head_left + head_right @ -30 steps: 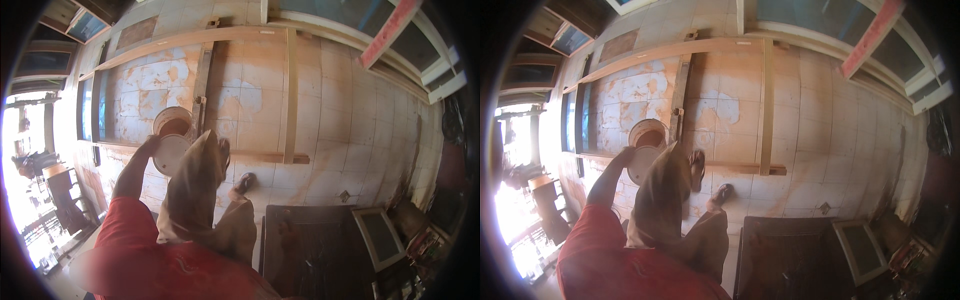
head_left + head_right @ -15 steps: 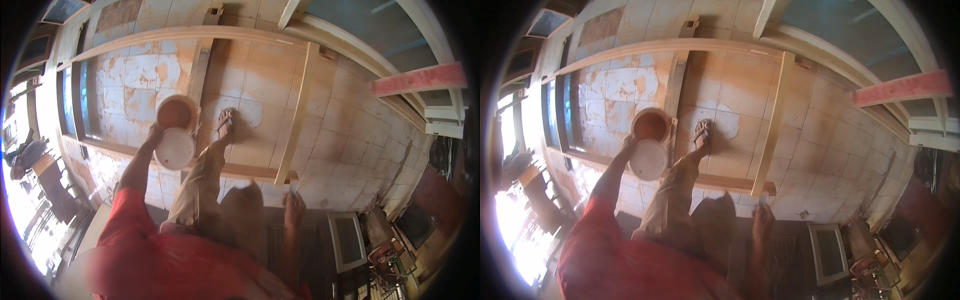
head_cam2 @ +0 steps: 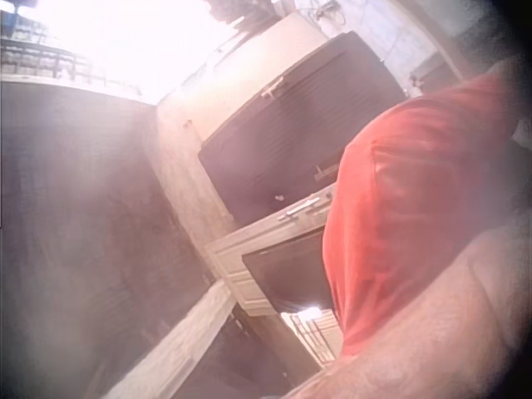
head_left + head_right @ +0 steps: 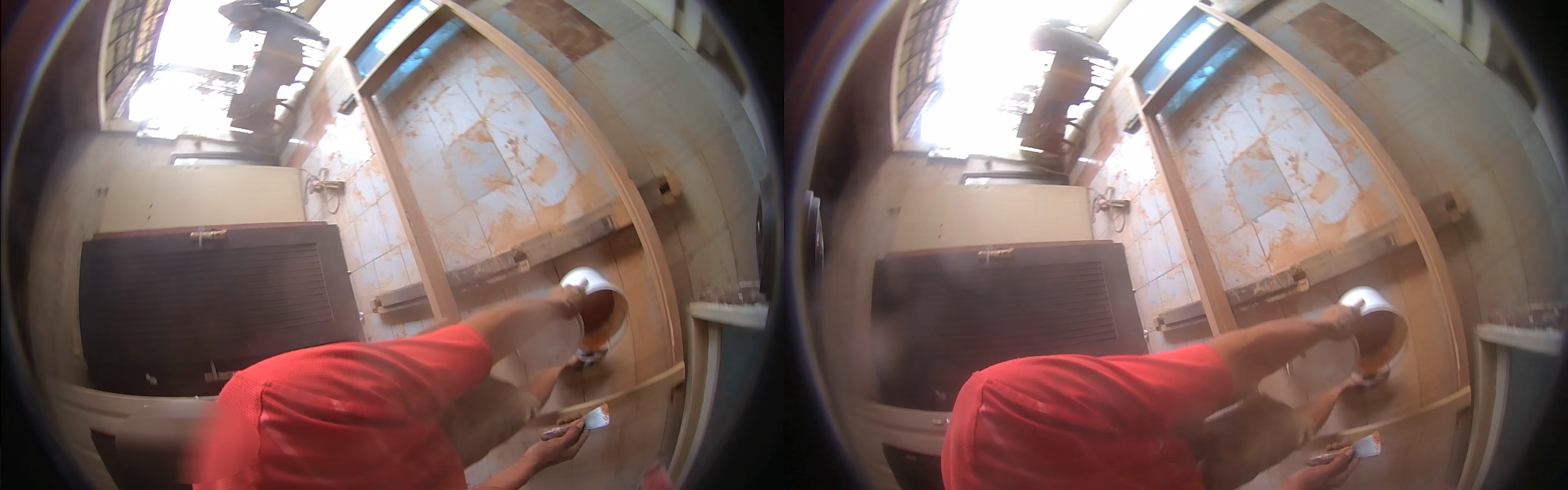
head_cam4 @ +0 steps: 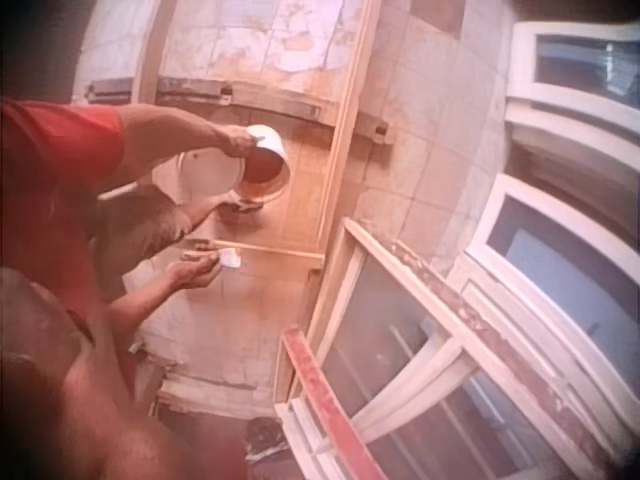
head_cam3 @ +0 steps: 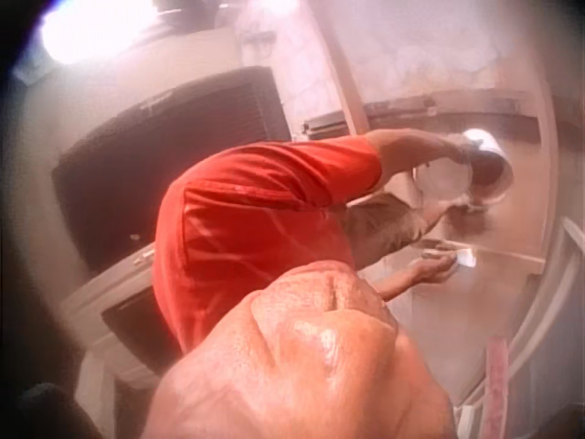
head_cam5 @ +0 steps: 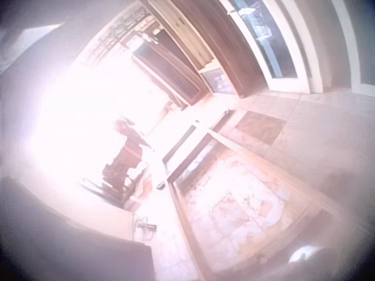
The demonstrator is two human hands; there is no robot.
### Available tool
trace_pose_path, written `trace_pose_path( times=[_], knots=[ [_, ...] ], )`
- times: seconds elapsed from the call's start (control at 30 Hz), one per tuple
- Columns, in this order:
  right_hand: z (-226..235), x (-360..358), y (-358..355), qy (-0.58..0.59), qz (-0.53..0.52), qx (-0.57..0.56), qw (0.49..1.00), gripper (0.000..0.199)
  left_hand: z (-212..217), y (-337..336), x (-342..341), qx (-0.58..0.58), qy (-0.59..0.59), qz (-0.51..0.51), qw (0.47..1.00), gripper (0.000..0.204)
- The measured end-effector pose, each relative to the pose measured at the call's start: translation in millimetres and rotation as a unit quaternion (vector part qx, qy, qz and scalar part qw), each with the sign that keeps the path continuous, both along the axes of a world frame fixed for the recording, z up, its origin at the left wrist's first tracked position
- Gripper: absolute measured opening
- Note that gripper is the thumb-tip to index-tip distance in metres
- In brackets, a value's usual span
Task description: The person applies putty to a wooden frame using a putty knife. They dip the knife into a bucket of putty and then smooth it along the wooden frame.
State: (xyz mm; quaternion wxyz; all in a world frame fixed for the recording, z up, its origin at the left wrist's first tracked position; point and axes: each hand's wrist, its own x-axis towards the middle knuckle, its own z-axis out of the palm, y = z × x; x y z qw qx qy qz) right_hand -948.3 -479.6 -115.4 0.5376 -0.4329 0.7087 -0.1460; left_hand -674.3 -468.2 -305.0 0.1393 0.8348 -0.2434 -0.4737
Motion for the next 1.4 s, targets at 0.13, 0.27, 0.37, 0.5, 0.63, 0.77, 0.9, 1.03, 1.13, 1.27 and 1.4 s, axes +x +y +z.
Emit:
trace_pose_path(
  times=[0.13,0.27,0.37,0.5,0.63,0.77,0.9,1.03,1.13,1.27,1.4],
  knots=[
    [-64.8,31.3,-51.0,-0.091,0.03,-0.039,0.995,0.036,-26.0,-45.4,-22.6,0.029,0.076,0.012,0.997,0.057],
    [-107.7,47.7,-80.6,-0.094,0.093,-0.014,0.991,0.035,-83.4,-54.1,-39.8,0.02,0.058,0.029,0.998,0.054],
    [-137.5,32.4,-103.2,-0.068,0.173,-0.061,0.981,0.034,-105.3,-74.3,-28.4,0.038,0.07,-0.018,0.997,0.05],
    [-153.7,33.8,-132.5,-0.092,0.224,-0.113,0.964,0.032,-187.8,-41.7,9.8,0.014,-0.037,-0.304,0.952,0.028],
    [-142.8,42.7,-164.7,-0.051,0.215,-0.173,0.96,0.03,-174.6,-66.8,51.2,-0.011,0.118,-0.278,0.953,0.034],
    [-129.8,42.8,-187.0,0.021,0.34,-0.193,0.92,0.019,-183.2,-120.4,112.7,-0.135,0.036,-0.377,0.916,0.044],
    [-146.0,58.2,-189.1,0.038,0.493,-0.304,0.814,0.016,-181.1,-141.1,185.9,-0.06,-0.024,-0.339,0.939,0.048],
    [-191.4,88.8,-175.9,0.092,0.669,-0.201,0.71,0.012,-230.0,-134.1,218.9,-0.129,-0.135,-0.32,0.929,0.04],
    [-270.4,113.8,-146.9,0.147,0.719,-0.21,0.646,0.015,-259.3,-117.4,211.8,-0.279,-0.217,-0.286,0.891,0.036],
    [-352.0,148.3,-129.0,0.237,0.666,-0.165,0.688,0.015,-228.4,-147.9,209.2,-0.508,-0.367,-0.324,0.709,0.035],
    [-419.9,140.0,-109.8,0.176,0.578,-0.216,0.767,0.016,-170.9,-208.3,201.2,-0.56,-0.501,-0.278,0.598,0.03]
  ],
)
